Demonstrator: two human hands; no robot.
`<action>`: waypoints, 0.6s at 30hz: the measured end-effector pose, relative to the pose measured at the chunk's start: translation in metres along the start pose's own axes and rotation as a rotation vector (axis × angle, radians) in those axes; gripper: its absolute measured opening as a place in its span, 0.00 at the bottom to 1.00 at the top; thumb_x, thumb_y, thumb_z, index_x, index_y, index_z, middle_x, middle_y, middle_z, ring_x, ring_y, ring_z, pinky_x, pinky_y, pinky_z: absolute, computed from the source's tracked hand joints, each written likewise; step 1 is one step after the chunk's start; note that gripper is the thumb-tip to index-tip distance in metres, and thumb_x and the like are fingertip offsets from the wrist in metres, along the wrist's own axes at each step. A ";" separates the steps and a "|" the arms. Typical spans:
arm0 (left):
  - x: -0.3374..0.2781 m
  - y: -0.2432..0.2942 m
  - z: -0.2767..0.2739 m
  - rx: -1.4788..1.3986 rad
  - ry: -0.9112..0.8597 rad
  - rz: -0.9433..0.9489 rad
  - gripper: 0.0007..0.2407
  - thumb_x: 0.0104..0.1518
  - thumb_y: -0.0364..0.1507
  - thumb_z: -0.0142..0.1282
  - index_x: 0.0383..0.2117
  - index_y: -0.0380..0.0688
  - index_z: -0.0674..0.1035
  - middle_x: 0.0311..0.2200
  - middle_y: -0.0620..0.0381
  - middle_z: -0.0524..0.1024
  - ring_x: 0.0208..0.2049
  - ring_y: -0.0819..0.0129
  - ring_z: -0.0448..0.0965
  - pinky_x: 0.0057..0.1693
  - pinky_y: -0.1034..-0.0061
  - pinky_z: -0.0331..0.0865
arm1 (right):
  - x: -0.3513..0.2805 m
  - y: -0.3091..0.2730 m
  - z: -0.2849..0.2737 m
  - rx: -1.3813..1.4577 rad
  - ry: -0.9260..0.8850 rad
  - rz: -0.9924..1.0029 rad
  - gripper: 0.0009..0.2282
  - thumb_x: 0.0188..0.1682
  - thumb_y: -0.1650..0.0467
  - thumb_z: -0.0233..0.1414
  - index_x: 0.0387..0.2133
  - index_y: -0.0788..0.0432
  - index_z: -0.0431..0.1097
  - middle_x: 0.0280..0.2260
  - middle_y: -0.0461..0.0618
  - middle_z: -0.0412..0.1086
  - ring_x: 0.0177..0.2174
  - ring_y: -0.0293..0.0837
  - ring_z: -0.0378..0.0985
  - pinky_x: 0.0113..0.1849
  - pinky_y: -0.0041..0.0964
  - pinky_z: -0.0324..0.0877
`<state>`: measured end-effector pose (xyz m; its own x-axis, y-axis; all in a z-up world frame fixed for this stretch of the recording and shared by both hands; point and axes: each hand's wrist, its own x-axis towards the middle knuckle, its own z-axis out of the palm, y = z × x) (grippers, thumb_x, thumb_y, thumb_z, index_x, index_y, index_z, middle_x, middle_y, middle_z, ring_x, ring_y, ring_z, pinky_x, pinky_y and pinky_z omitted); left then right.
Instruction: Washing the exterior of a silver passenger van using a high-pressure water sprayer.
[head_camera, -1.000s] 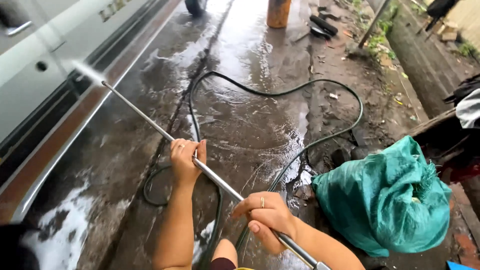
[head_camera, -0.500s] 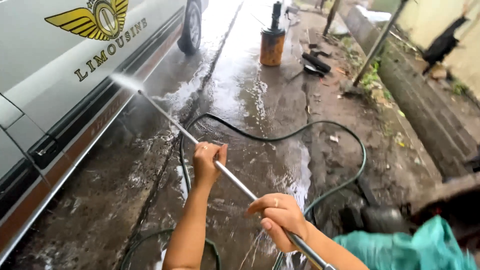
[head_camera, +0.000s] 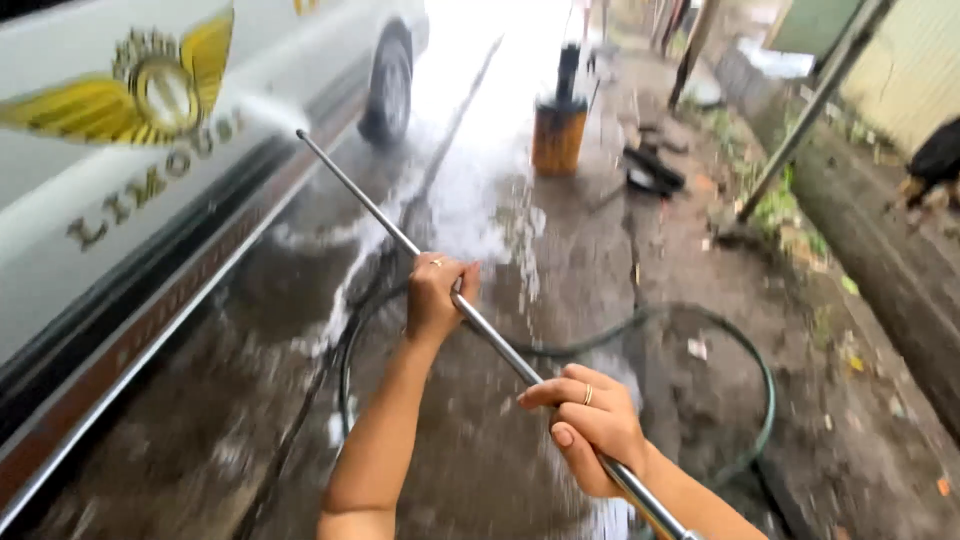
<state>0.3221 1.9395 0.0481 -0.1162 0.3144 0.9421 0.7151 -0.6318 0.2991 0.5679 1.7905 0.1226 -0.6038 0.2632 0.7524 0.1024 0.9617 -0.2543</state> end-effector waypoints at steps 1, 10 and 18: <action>0.027 -0.008 0.017 0.003 0.009 0.009 0.14 0.56 0.28 0.64 0.14 0.42 0.74 0.17 0.49 0.71 0.26 0.47 0.73 0.37 0.58 0.65 | 0.018 0.018 -0.015 -0.004 0.002 -0.012 0.16 0.54 0.70 0.44 0.14 0.62 0.61 0.34 0.62 0.79 0.21 0.49 0.67 0.27 0.43 0.66; 0.233 -0.088 0.157 0.114 0.116 0.167 0.12 0.60 0.29 0.59 0.19 0.40 0.76 0.23 0.48 0.74 0.33 0.49 0.74 0.49 0.57 0.65 | 0.135 0.184 -0.081 -0.190 0.152 -0.185 0.22 0.60 0.64 0.40 0.14 0.59 0.59 0.34 0.58 0.78 0.47 0.62 0.77 0.52 0.56 0.68; 0.379 -0.188 0.281 -0.005 0.223 0.286 0.11 0.62 0.31 0.57 0.22 0.39 0.76 0.28 0.47 0.73 0.40 0.49 0.75 0.54 0.56 0.68 | 0.236 0.352 -0.068 -0.020 0.509 -0.326 0.26 0.62 0.60 0.39 0.13 0.61 0.53 0.15 0.52 0.59 0.24 0.52 0.74 0.46 0.57 0.73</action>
<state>0.3369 2.3768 0.3067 -0.0599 -0.0371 0.9975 0.7372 -0.6754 0.0192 0.5151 2.1966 0.2514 -0.1530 -0.0462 0.9871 -0.0059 0.9989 0.0458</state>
